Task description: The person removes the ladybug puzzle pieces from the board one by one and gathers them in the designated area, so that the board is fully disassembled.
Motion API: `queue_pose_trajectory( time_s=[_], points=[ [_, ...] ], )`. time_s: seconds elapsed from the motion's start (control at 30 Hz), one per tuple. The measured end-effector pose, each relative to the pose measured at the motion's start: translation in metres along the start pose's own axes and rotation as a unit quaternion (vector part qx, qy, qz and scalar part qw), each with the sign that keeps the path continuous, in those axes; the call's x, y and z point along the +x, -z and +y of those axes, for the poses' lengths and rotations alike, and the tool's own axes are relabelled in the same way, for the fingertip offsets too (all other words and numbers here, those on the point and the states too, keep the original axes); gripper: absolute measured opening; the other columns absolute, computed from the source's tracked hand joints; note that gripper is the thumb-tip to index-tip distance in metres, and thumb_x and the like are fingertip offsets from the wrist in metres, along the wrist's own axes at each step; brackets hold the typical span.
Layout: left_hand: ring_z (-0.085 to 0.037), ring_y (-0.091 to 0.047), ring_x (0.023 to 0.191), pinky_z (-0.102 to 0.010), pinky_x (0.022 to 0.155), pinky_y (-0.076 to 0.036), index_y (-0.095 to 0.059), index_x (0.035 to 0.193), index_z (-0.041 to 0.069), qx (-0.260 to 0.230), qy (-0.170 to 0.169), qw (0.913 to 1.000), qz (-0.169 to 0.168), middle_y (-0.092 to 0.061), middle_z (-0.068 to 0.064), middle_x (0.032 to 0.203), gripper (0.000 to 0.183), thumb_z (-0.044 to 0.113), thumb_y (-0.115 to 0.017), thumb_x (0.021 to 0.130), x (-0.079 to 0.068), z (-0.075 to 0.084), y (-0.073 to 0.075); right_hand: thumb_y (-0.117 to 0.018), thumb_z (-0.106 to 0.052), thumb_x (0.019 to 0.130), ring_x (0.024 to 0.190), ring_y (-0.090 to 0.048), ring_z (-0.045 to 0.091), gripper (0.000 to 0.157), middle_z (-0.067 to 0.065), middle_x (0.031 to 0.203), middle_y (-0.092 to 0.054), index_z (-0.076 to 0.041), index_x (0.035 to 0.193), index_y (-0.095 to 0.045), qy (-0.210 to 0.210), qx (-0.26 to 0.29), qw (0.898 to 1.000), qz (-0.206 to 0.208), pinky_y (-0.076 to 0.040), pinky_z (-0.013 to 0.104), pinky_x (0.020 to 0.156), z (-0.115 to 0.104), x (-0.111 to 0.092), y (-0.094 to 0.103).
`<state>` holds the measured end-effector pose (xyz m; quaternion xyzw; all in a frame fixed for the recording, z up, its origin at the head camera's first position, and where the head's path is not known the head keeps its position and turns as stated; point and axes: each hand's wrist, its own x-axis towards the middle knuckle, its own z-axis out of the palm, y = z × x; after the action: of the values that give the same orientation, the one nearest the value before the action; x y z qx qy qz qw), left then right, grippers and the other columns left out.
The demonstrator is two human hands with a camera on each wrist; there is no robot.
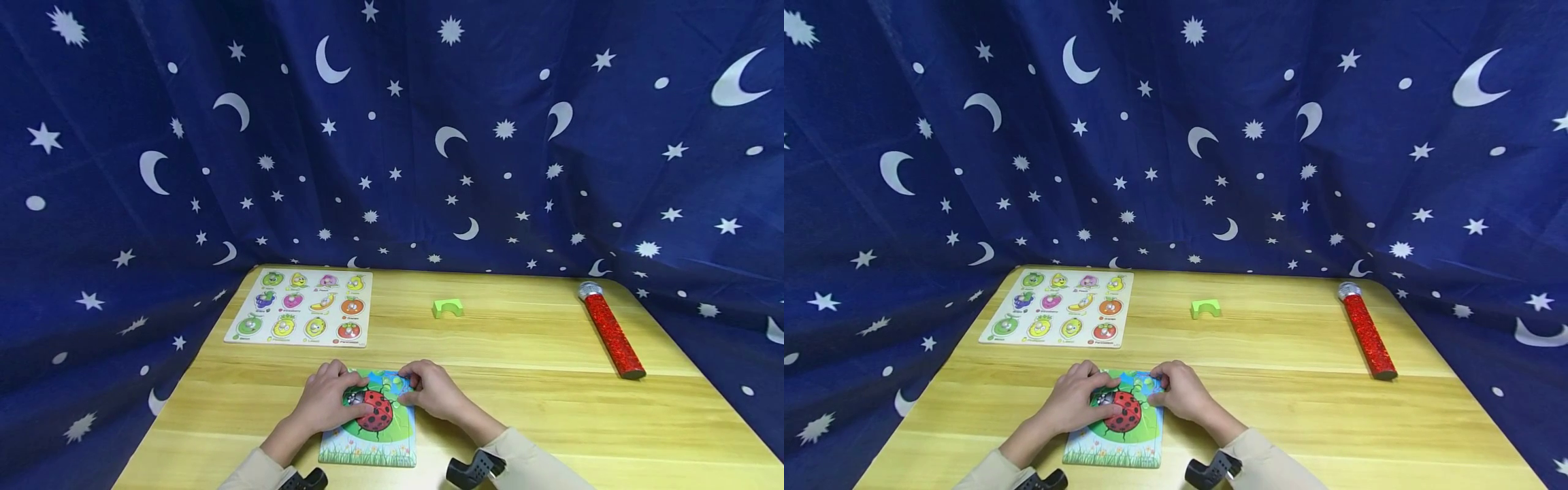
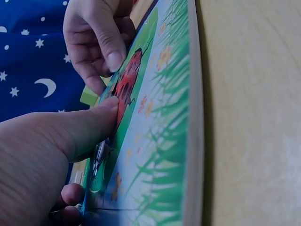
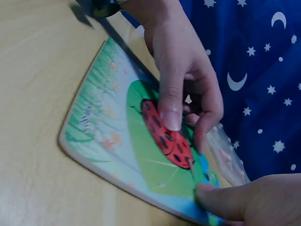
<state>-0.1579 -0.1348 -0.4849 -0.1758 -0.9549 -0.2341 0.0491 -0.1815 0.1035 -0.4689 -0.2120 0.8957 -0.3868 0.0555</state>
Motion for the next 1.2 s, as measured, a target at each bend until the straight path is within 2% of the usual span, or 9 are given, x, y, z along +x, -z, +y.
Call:
queue_pose_trajectory(
  time_s=[0.27, 0.53, 0.7, 0.93, 1.07, 1.2],
  points=[
    [-0.01, -0.031, 0.083, -0.028, 0.073, -0.027, -0.072, 0.111, 0.03, 0.002, 0.0, 1.0, -0.001, -0.037, 0.009, 0.089, 0.046, 0.057, -0.078, 0.074, 0.0, -0.001, 0.0, -0.081, -0.012, 0.079, 0.068, -0.043, 0.006, 0.029, 0.003, 0.081, -0.053, -0.003, 0.097, -0.062, 0.012, 0.0, 1.0, 0.022, -0.038, 0.021, 0.062, 0.001, 0.001, -0.002],
    [-0.01, -0.032, 0.083, -0.029, 0.073, -0.027, -0.072, 0.111, 0.03, -0.004, 0.003, 1.0, -0.002, -0.038, 0.009, 0.089, 0.047, 0.057, -0.078, 0.074, 0.0, 0.0, 0.0, -0.083, 0.002, 0.07, 0.065, -0.047, 0.005, 0.041, 0.008, 0.085, -0.056, -0.002, 0.102, -0.057, -0.01, 0.084, 0.996, -0.013, -0.042, 0.019, 0.059, 0.003, 0.0, 0.002],
    [-0.01, -0.032, 0.083, -0.029, 0.073, -0.027, -0.072, 0.112, 0.03, -0.004, 0.005, 1.0, -0.006, -0.039, 0.009, 0.089, 0.047, 0.057, -0.078, 0.074, 0.0, 0.001, 0.001, -0.081, 0.007, 0.07, 0.066, -0.05, 0.006, 0.043, 0.008, 0.085, -0.057, 0.002, 0.105, -0.057, -0.011, 0.1, 0.995, -0.022, -0.044, 0.019, 0.059, 0.003, -0.001, 0.003],
    [-0.011, -0.032, 0.084, -0.03, 0.073, -0.028, -0.072, 0.112, 0.029, -0.007, 0.007, 0.9999, -0.006, -0.038, 0.008, 0.089, 0.048, 0.056, -0.079, 0.073, 0.0, 0.0, -0.002, -0.081, 0.003, 0.071, 0.065, -0.049, 0.005, 0.042, 0.009, 0.085, -0.058, 0.004, 0.107, -0.059, -0.022, 0.113, 0.993, -0.013, -0.043, 0.018, 0.056, 0.005, -0.003, 0.004],
    [-0.011, -0.032, 0.084, -0.03, 0.073, -0.028, -0.072, 0.112, 0.029, -0.007, 0.004, 0.9999, -0.007, -0.037, 0.008, 0.089, 0.047, 0.056, -0.079, 0.073, -0.001, -0.001, -0.002, -0.081, -0.001, 0.074, 0.064, -0.05, 0.005, 0.044, 0.011, 0.085, -0.059, 0.005, 0.111, -0.059, -0.036, 0.127, 0.991, -0.005, -0.044, 0.019, 0.054, 0.013, -0.01, 0.019],
    [-0.011, -0.032, 0.084, -0.03, 0.073, -0.028, -0.072, 0.111, 0.029, -0.008, -0.003, 1.0, -0.002, -0.039, 0.009, 0.089, 0.047, 0.055, -0.078, 0.073, -0.001, -0.002, 0.0, -0.081, -0.004, 0.074, 0.065, -0.049, 0.006, 0.047, 0.011, 0.087, -0.058, 0.006, 0.114, -0.058, -0.064, 0.124, 0.99, 0.022, -0.044, 0.019, 0.055, 0.032, -0.026, 0.05]
  ],
)
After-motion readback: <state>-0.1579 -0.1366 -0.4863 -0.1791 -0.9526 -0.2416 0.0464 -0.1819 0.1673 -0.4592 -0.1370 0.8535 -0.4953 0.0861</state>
